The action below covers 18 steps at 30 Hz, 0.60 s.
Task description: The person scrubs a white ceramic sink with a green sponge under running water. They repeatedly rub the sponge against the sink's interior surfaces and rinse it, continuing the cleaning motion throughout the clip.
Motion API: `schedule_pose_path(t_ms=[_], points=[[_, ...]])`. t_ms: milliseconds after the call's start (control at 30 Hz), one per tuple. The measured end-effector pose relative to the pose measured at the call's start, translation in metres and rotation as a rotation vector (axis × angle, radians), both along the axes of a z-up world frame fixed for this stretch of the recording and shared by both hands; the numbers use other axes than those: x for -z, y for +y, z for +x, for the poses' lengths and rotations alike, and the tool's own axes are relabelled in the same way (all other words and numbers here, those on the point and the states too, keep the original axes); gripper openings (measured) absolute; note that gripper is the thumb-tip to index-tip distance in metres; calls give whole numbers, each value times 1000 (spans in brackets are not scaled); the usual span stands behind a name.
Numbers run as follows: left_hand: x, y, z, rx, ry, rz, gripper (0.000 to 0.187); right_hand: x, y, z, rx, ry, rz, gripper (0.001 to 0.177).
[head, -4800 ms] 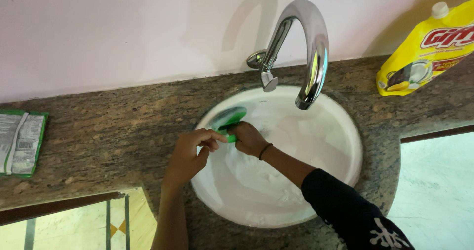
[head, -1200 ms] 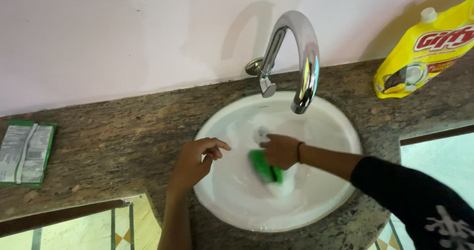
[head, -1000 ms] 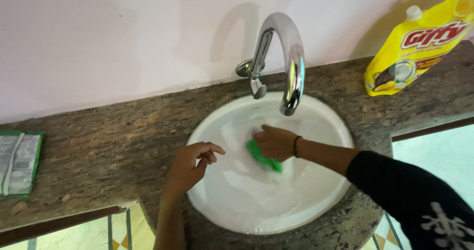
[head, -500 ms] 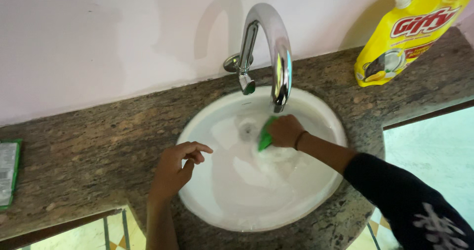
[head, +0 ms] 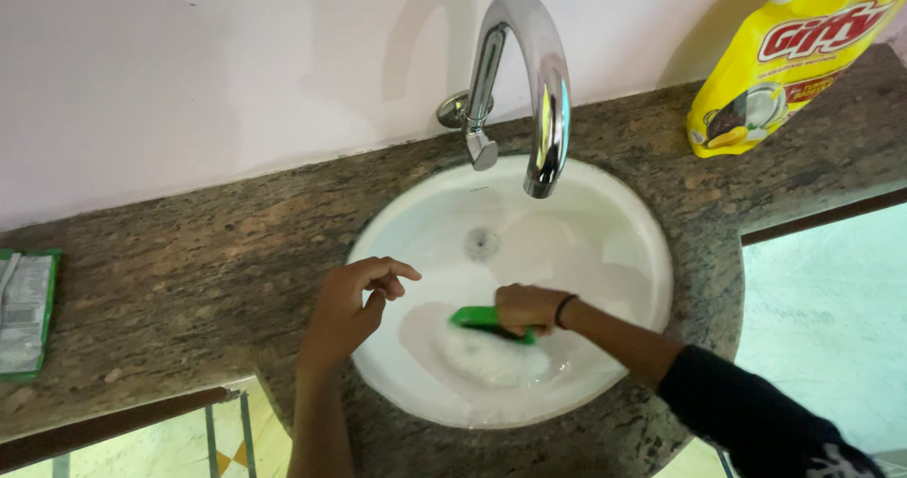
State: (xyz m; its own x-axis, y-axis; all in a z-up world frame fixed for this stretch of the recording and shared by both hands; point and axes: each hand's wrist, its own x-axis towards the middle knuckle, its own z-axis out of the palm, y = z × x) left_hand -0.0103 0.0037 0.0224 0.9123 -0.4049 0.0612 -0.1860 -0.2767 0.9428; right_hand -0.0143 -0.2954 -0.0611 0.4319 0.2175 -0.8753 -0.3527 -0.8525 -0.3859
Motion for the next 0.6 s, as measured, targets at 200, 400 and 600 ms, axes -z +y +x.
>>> schedule_pose_path(t_ms=[200,400,600], points=[[-2,1,-1,-84,-95,-40,46,25,37,-6,315,196,514,29],[7,5,-1,-185,-138,-76,49,16,-5,1,634,380,1021,9],[13,6,0,-239,-191,-126,47,-12,-40,0,823,27,1110,16]])
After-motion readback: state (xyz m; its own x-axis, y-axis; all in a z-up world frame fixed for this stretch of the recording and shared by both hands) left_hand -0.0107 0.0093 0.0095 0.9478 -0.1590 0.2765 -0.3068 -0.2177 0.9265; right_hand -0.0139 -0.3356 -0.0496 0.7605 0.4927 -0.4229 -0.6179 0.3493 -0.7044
